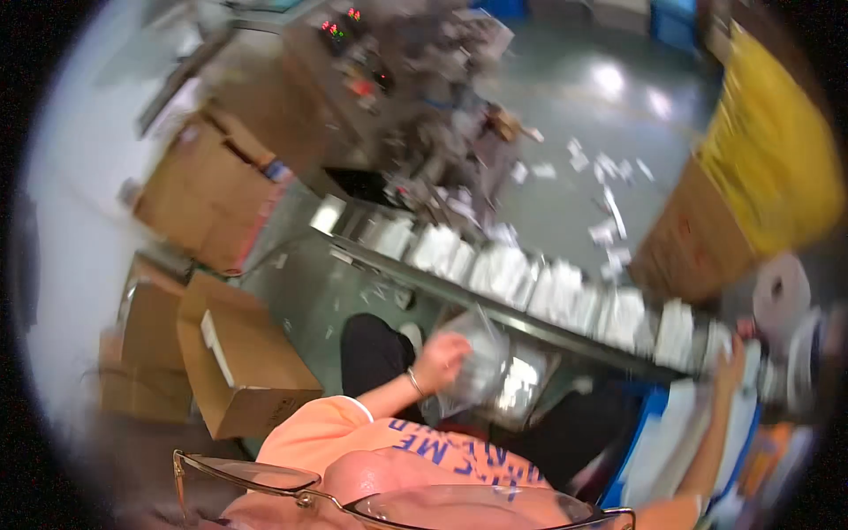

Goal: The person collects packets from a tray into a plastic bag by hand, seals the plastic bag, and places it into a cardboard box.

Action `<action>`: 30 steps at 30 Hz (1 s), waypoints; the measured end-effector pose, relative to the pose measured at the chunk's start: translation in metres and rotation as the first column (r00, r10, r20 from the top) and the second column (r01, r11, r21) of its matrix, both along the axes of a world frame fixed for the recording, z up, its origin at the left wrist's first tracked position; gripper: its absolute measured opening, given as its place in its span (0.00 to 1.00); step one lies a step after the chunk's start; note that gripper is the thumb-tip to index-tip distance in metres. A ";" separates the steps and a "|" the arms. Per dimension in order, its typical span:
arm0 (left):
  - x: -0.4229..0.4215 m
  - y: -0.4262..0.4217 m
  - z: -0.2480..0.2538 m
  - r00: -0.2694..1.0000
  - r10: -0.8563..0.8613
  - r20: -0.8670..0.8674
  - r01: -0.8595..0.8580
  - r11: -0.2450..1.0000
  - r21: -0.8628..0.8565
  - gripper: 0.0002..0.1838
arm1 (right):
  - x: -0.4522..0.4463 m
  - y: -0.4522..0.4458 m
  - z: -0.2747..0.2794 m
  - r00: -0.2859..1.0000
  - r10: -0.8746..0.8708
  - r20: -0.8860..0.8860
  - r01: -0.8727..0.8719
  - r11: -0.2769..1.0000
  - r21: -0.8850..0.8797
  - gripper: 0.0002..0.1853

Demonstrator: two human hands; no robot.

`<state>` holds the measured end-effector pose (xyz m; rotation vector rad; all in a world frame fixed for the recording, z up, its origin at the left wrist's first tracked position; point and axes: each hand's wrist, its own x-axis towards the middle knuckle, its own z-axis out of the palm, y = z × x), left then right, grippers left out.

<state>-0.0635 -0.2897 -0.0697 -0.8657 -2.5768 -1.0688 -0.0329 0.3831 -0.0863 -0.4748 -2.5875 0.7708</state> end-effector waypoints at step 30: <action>0.021 0.300 0.059 0.632 -0.749 0.198 0.699 0.441 -0.563 0.22 | 0.062 0.307 -0.053 0.497 -0.589 0.637 0.627 0.751 0.206 0.36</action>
